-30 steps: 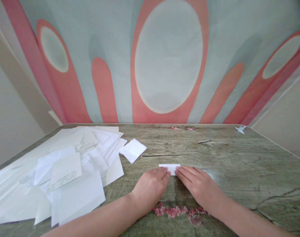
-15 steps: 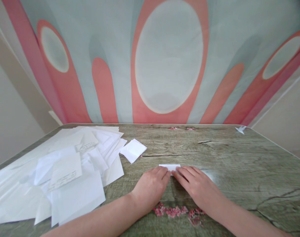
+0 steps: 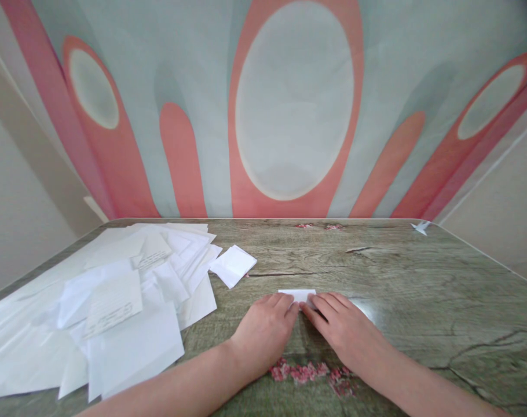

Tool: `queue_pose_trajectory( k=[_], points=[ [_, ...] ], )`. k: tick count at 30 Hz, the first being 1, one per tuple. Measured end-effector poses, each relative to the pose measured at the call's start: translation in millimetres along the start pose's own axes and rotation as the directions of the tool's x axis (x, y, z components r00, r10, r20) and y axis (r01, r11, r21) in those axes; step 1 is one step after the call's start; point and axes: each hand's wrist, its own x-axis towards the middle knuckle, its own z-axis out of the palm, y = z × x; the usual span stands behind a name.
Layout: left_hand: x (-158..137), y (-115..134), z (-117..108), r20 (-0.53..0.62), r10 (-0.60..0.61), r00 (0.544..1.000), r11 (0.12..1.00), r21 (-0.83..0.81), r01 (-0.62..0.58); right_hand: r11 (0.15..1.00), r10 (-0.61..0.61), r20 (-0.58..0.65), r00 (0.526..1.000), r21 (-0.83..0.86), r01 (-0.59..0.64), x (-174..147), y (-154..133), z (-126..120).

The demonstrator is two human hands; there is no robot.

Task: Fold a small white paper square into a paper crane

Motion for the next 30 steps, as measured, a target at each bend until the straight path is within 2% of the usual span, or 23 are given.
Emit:
queue_pose_trajectory(
  k=[10, 18, 27, 30],
  points=[
    [0.7, 1.4, 0.8, 0.014, 0.040, 0.999, 0.997, 0.063, -0.041, 0.998, -0.008, 0.009, 1.000, -0.068, 0.009, -2.8, -5.0, -0.3],
    [-0.2, 0.9, 4.1, 0.026, 0.053, 0.998, 0.994, 0.096, -0.055, 0.989, 0.083, 0.082, 0.993, -0.132, -0.071, -8.9, -1.6, -6.7],
    [-0.3, 0.8, 2.9, 0.039, 0.065, 0.997, 0.995, 0.069, -0.068, 0.998, 0.058, -0.049, 0.997, -0.034, -0.060, -3.2, 4.9, -9.8],
    [0.1, 1.8, 2.1, 0.022, 0.051, 0.998, 0.997, 0.060, -0.052, 1.000, 0.023, -0.044, 0.999, 0.010, -0.022, -2.9, -0.5, -4.5]
  ],
)
